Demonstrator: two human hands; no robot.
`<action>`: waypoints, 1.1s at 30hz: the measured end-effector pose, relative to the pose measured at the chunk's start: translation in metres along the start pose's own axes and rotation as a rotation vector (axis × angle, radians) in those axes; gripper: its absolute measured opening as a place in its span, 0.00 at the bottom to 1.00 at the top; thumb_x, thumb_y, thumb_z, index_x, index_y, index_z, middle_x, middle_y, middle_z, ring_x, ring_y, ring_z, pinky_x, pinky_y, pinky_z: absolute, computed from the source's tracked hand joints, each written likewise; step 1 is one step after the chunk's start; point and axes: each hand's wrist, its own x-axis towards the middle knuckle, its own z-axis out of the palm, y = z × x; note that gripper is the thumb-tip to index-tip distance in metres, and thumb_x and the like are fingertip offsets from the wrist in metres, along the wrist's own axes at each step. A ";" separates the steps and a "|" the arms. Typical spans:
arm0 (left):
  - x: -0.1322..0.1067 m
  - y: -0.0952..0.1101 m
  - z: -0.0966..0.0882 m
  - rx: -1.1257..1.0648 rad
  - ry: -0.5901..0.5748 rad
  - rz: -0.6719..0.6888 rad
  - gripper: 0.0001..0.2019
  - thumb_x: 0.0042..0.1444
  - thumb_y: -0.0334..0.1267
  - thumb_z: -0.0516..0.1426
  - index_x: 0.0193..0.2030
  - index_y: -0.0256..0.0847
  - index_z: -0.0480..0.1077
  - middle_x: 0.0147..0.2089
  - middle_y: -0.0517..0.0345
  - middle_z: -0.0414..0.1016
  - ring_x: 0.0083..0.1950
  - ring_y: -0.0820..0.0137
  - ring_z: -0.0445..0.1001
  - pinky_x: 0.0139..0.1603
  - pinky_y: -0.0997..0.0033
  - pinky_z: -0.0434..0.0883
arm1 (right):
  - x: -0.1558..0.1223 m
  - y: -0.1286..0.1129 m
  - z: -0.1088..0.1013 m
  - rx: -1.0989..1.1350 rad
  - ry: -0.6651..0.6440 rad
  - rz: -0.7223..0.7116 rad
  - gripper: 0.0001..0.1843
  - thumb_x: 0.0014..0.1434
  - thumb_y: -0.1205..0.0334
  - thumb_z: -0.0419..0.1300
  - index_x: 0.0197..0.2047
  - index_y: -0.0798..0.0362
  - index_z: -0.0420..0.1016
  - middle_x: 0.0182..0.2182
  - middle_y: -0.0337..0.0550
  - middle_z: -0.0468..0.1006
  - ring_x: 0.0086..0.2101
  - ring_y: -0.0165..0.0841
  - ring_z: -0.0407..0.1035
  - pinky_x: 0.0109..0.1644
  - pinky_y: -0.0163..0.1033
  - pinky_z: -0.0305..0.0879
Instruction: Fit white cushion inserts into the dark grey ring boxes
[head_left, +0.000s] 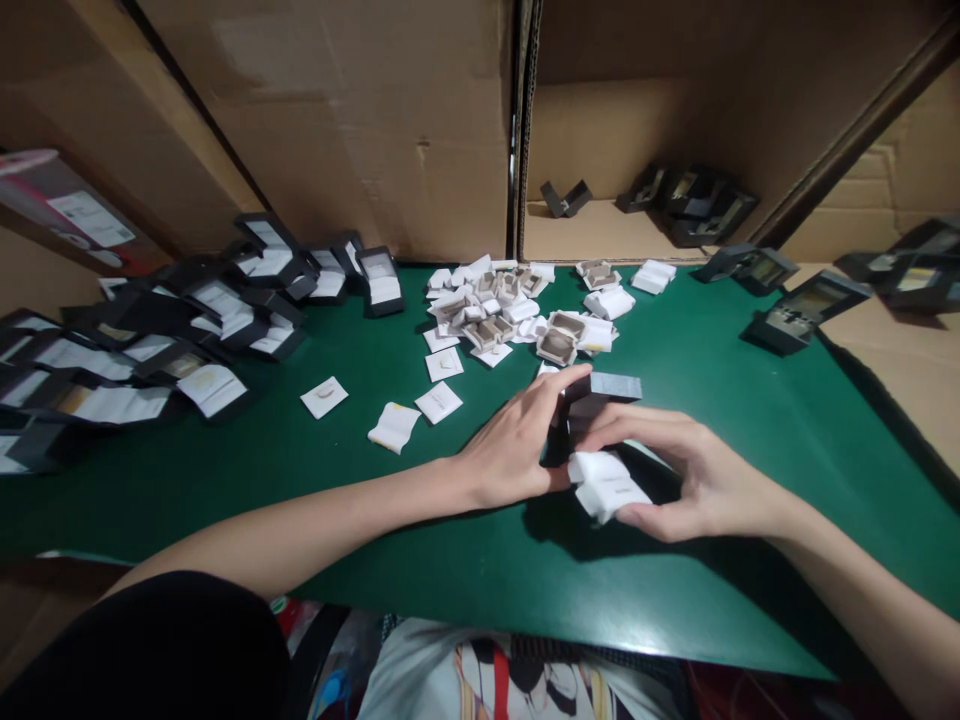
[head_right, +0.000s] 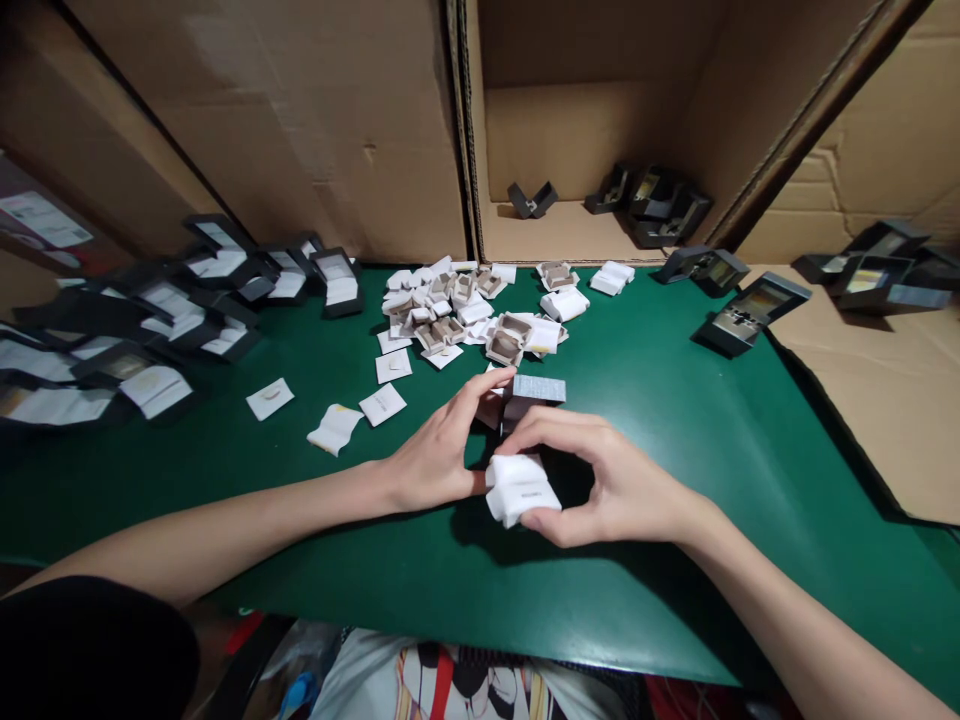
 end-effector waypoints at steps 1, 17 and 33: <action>0.000 0.000 0.000 -0.004 0.015 -0.013 0.43 0.49 0.44 0.60 0.68 0.44 0.41 0.67 0.49 0.53 0.66 0.65 0.62 0.67 0.62 0.67 | 0.000 0.000 -0.002 -0.055 0.055 -0.021 0.20 0.52 0.65 0.65 0.49 0.51 0.70 0.42 0.41 0.74 0.40 0.31 0.69 0.45 0.35 0.65; 0.000 0.003 -0.001 0.071 0.037 -0.080 0.40 0.53 0.43 0.57 0.68 0.44 0.40 0.69 0.50 0.49 0.70 0.64 0.56 0.70 0.61 0.65 | -0.002 0.013 -0.005 -0.845 0.202 -0.190 0.19 0.59 0.66 0.61 0.53 0.56 0.67 0.44 0.53 0.72 0.41 0.38 0.69 0.40 0.42 0.66; 0.000 0.003 -0.002 0.097 0.033 -0.062 0.40 0.54 0.44 0.57 0.68 0.44 0.39 0.69 0.49 0.49 0.70 0.63 0.57 0.70 0.59 0.64 | 0.001 0.015 0.001 -0.750 0.291 -0.155 0.10 0.62 0.70 0.57 0.48 0.54 0.69 0.42 0.46 0.78 0.40 0.35 0.70 0.41 0.42 0.61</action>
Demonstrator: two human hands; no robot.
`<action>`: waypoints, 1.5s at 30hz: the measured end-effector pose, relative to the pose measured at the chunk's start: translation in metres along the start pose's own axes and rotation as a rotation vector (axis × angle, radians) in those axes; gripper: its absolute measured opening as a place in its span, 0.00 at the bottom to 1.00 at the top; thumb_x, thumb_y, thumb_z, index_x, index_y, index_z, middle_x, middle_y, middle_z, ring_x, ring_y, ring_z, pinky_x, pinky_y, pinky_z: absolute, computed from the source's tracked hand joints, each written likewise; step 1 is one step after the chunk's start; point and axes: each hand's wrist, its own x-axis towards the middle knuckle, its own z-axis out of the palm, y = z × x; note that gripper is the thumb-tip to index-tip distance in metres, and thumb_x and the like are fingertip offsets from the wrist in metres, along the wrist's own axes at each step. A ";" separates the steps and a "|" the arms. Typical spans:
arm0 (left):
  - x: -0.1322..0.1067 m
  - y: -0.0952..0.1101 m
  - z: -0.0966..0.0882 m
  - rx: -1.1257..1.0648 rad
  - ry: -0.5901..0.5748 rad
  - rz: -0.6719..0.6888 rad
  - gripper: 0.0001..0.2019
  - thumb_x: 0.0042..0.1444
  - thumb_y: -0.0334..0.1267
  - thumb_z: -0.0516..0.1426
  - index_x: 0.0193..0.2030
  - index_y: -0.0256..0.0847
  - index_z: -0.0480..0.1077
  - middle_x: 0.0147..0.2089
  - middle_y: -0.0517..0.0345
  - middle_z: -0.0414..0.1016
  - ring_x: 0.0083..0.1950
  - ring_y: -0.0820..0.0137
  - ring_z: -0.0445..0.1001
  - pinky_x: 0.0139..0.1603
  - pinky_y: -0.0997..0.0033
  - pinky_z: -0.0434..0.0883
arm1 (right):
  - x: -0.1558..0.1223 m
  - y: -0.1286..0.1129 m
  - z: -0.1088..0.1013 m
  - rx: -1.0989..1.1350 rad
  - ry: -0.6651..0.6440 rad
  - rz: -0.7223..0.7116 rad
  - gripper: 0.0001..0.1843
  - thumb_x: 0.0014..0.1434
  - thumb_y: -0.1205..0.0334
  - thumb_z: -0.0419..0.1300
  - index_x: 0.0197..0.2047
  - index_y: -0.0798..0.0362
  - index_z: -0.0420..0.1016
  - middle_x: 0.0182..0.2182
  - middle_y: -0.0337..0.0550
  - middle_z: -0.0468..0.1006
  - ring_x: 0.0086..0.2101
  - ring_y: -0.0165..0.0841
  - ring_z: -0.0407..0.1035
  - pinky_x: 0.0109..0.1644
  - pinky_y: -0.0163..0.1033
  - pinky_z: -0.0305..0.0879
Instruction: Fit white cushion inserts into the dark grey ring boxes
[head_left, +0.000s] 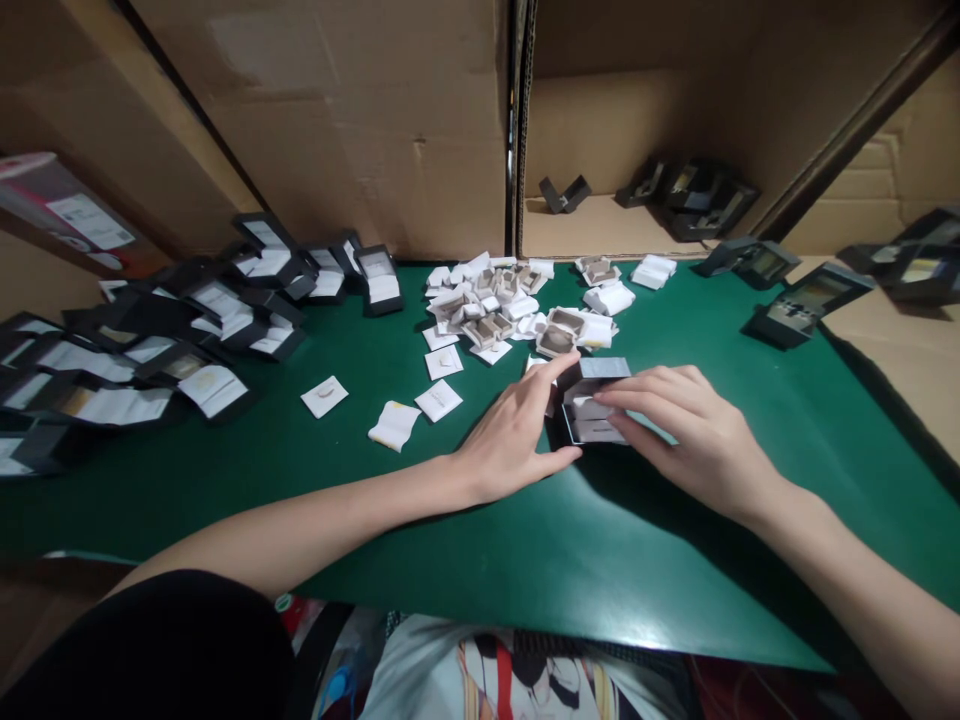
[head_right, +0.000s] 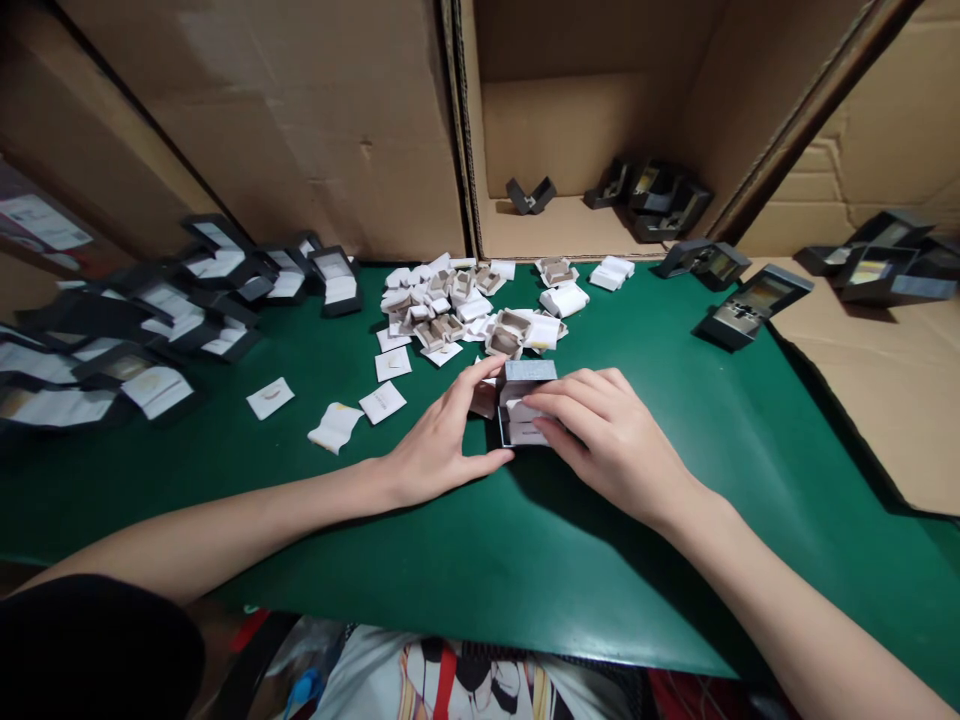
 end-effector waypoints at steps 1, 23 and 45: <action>0.000 0.000 0.000 0.008 -0.002 0.001 0.40 0.54 0.44 0.57 0.69 0.44 0.39 0.69 0.50 0.49 0.70 0.63 0.57 0.70 0.59 0.64 | 0.001 -0.001 0.000 -0.010 0.029 0.021 0.09 0.62 0.71 0.57 0.46 0.53 0.69 0.40 0.44 0.78 0.39 0.34 0.70 0.40 0.42 0.60; 0.001 -0.002 0.000 -0.077 -0.018 -0.033 0.41 0.53 0.41 0.57 0.69 0.47 0.38 0.70 0.52 0.47 0.68 0.67 0.59 0.69 0.63 0.65 | 0.000 -0.018 0.008 0.237 0.096 0.304 0.07 0.63 0.67 0.56 0.43 0.54 0.74 0.36 0.46 0.78 0.36 0.34 0.69 0.38 0.39 0.68; 0.007 -0.001 -0.003 -0.167 0.043 -0.043 0.23 0.55 0.30 0.49 0.58 0.40 0.63 0.60 0.56 0.67 0.61 0.73 0.67 0.67 0.68 0.65 | -0.003 -0.005 0.005 -0.274 0.081 -0.009 0.11 0.59 0.67 0.62 0.45 0.48 0.72 0.59 0.48 0.65 0.56 0.47 0.61 0.52 0.52 0.60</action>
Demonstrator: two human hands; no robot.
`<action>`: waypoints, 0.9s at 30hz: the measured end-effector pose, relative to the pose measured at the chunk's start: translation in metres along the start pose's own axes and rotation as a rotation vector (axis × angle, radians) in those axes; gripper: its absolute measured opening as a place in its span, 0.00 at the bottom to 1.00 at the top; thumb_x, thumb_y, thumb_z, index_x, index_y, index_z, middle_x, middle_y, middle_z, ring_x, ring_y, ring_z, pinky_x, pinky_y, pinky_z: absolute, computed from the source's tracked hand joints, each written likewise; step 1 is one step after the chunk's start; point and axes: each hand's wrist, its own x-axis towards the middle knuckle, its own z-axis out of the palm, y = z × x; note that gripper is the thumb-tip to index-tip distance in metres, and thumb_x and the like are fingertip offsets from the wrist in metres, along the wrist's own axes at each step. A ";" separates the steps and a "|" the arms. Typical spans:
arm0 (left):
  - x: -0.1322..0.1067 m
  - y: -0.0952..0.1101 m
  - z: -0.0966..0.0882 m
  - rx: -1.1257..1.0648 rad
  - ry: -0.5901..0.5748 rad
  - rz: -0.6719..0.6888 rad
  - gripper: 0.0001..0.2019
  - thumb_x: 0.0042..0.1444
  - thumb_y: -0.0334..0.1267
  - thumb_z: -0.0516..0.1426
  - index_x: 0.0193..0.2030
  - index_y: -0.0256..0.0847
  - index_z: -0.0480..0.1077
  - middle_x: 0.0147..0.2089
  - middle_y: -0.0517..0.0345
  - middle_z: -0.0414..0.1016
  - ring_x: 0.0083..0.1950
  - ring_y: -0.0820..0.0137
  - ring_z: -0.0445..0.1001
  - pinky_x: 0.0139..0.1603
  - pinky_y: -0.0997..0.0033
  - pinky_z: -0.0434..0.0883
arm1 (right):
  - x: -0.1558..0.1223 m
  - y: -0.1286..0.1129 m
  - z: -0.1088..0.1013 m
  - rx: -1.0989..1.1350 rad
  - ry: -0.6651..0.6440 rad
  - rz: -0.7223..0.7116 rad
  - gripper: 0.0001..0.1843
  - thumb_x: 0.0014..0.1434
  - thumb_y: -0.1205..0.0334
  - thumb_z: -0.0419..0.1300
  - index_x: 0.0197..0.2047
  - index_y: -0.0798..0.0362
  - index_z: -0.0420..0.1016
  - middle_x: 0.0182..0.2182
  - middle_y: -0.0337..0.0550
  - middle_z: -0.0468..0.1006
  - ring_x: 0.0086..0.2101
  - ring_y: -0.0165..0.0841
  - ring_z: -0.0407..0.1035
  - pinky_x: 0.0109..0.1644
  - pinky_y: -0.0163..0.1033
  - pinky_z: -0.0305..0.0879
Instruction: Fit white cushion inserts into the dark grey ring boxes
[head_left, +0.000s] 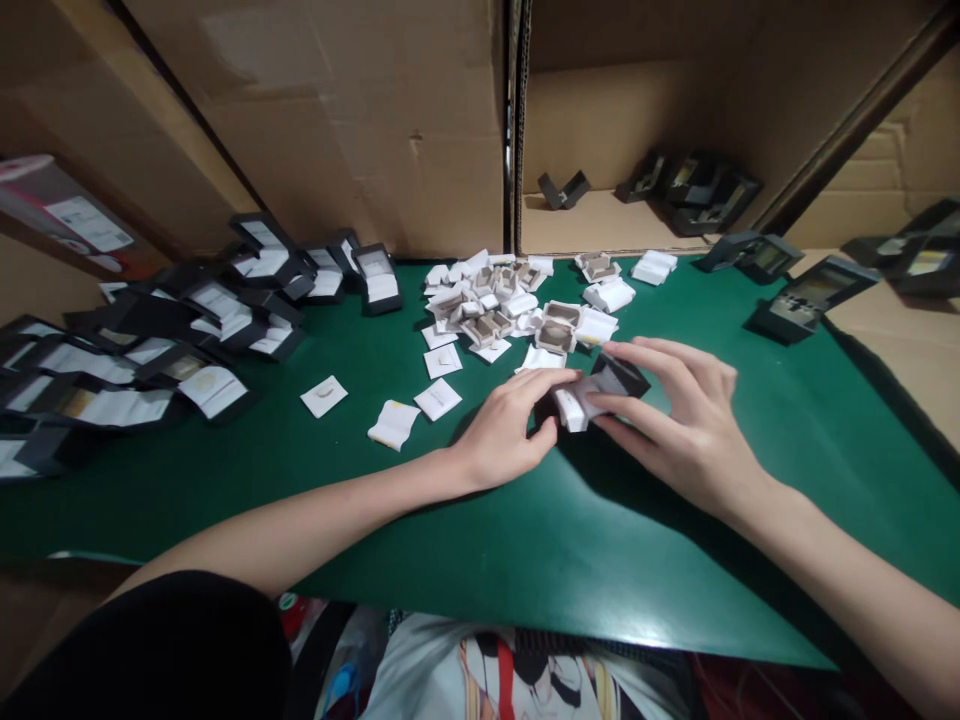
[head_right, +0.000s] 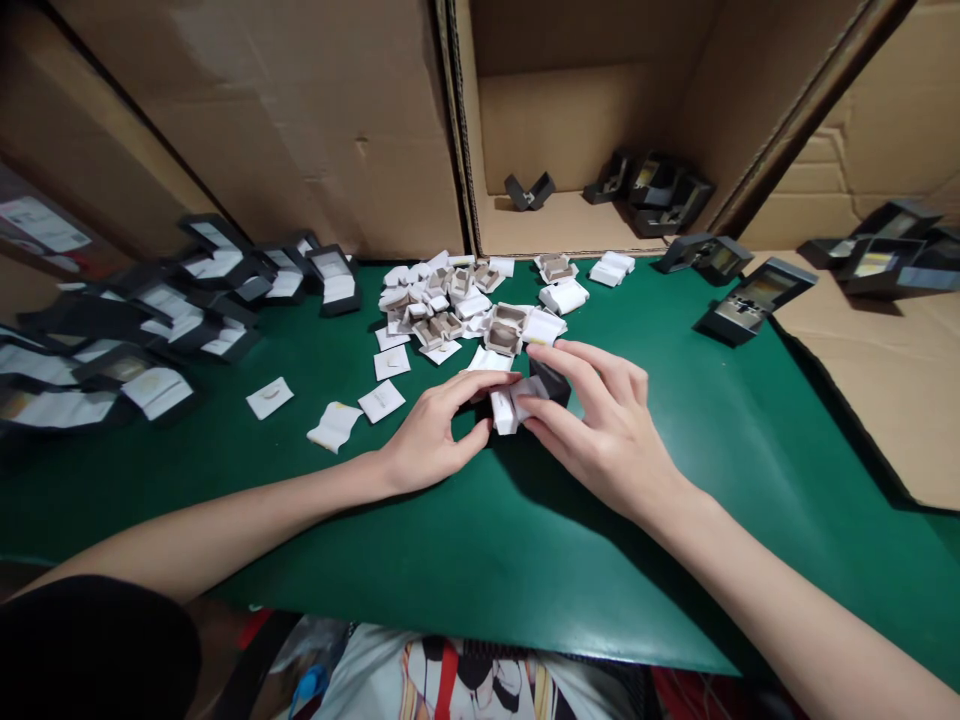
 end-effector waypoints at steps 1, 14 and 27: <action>0.000 0.001 0.000 -0.014 0.002 0.003 0.22 0.55 0.32 0.50 0.58 0.39 0.63 0.59 0.55 0.67 0.60 0.73 0.68 0.66 0.69 0.66 | 0.001 0.001 0.001 0.051 0.000 0.003 0.10 0.59 0.68 0.61 0.45 0.49 0.71 0.57 0.50 0.67 0.56 0.46 0.61 0.52 0.51 0.62; 0.000 0.002 0.001 0.019 0.032 0.025 0.13 0.56 0.42 0.55 0.45 0.37 0.68 0.53 0.53 0.70 0.54 0.74 0.71 0.54 0.75 0.68 | 0.005 0.008 -0.006 0.195 -0.038 -0.091 0.08 0.56 0.72 0.63 0.40 0.56 0.71 0.54 0.56 0.69 0.55 0.47 0.62 0.54 0.52 0.68; -0.001 0.004 0.005 -0.012 0.106 0.089 0.09 0.54 0.38 0.56 0.40 0.36 0.69 0.49 0.57 0.73 0.53 0.78 0.72 0.54 0.80 0.68 | 0.005 0.006 -0.013 0.141 -0.034 -0.097 0.07 0.55 0.72 0.64 0.36 0.58 0.71 0.52 0.57 0.70 0.49 0.46 0.64 0.48 0.50 0.70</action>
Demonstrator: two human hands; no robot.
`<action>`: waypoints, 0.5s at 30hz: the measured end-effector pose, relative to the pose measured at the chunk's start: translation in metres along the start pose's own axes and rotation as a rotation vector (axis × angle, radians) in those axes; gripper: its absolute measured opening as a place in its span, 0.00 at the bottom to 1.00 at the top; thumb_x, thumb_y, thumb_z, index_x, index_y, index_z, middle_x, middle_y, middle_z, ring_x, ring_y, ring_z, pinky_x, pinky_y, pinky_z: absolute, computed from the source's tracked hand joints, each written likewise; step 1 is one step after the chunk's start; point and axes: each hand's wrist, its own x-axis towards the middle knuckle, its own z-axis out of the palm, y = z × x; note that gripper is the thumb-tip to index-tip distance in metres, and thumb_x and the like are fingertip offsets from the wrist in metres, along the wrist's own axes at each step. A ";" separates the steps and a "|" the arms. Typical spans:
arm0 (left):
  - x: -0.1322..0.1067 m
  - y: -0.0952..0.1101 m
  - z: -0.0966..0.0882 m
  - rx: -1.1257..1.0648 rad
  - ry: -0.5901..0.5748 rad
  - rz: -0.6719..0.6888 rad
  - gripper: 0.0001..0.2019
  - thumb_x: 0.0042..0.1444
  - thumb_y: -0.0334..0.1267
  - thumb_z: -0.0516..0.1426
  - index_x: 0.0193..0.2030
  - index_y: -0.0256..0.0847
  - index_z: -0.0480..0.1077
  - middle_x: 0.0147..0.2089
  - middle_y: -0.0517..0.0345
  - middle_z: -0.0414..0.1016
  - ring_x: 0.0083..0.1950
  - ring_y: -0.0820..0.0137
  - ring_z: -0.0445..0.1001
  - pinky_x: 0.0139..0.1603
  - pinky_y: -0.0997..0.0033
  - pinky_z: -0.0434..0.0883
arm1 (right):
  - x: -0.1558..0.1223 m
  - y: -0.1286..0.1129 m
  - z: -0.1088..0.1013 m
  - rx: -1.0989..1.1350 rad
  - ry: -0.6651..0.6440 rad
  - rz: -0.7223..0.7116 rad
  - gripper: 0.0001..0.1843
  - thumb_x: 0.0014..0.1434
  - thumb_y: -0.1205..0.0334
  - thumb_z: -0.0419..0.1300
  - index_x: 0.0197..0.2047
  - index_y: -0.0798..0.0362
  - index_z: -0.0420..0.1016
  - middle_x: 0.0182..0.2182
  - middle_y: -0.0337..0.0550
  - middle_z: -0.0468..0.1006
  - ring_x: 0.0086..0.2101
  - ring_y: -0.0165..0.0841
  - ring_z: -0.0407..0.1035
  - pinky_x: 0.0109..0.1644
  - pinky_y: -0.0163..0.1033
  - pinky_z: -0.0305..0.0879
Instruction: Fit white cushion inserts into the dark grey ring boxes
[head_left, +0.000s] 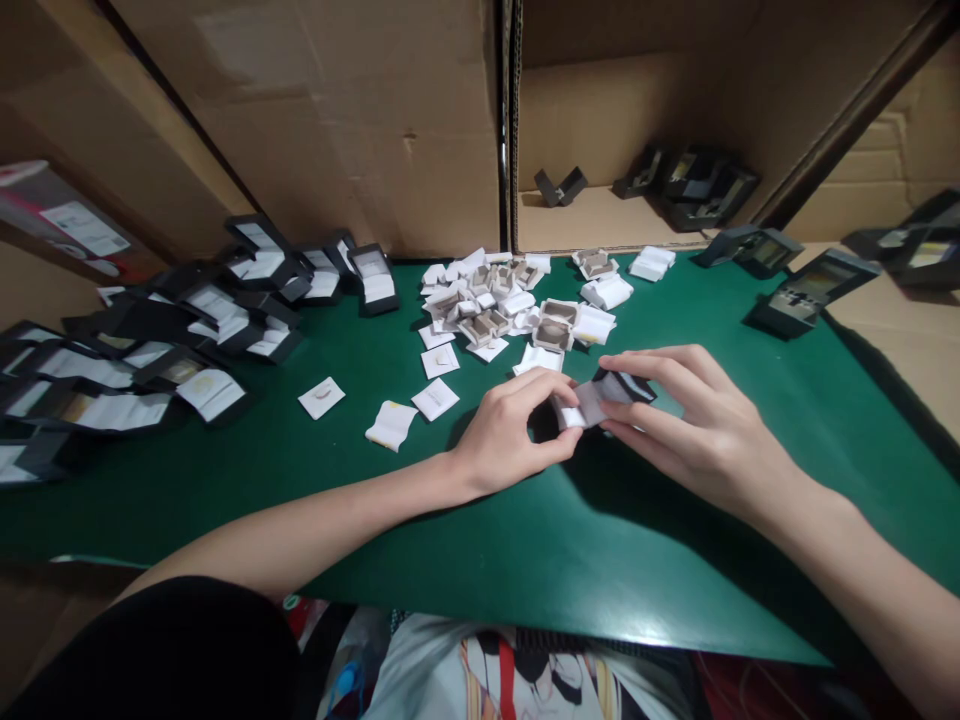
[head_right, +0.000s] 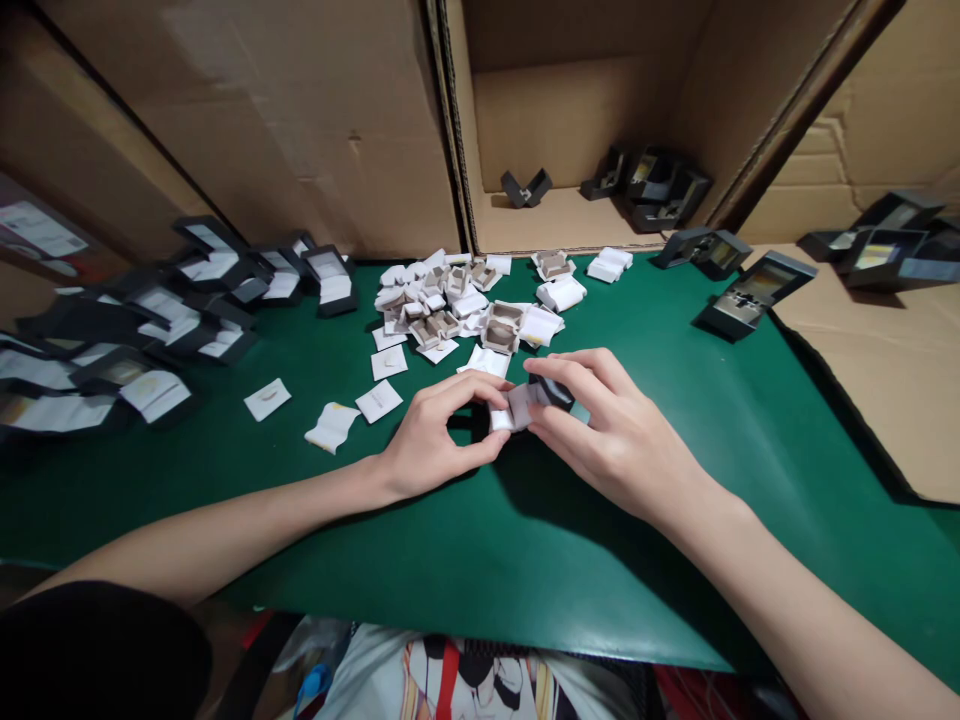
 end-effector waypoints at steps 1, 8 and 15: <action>0.000 0.001 0.000 0.004 0.005 -0.004 0.08 0.53 0.37 0.56 0.39 0.36 0.68 0.47 0.56 0.73 0.53 0.78 0.72 0.53 0.80 0.68 | 0.000 -0.001 0.000 0.004 0.008 -0.002 0.06 0.55 0.73 0.64 0.35 0.58 0.70 0.52 0.58 0.70 0.49 0.46 0.64 0.48 0.50 0.70; -0.002 0.004 -0.001 0.036 -0.024 -0.014 0.12 0.54 0.42 0.57 0.30 0.34 0.64 0.45 0.55 0.71 0.52 0.77 0.71 0.50 0.80 0.67 | 0.001 -0.001 0.003 0.039 0.013 0.001 0.07 0.54 0.75 0.63 0.32 0.57 0.69 0.52 0.57 0.70 0.51 0.46 0.64 0.48 0.50 0.68; -0.002 0.003 -0.004 0.075 -0.046 0.017 0.10 0.58 0.42 0.53 0.35 0.36 0.68 0.51 0.54 0.68 0.55 0.77 0.69 0.56 0.77 0.67 | 0.002 -0.001 0.003 0.015 0.036 0.064 0.04 0.55 0.69 0.64 0.34 0.56 0.71 0.52 0.55 0.72 0.49 0.46 0.68 0.48 0.52 0.67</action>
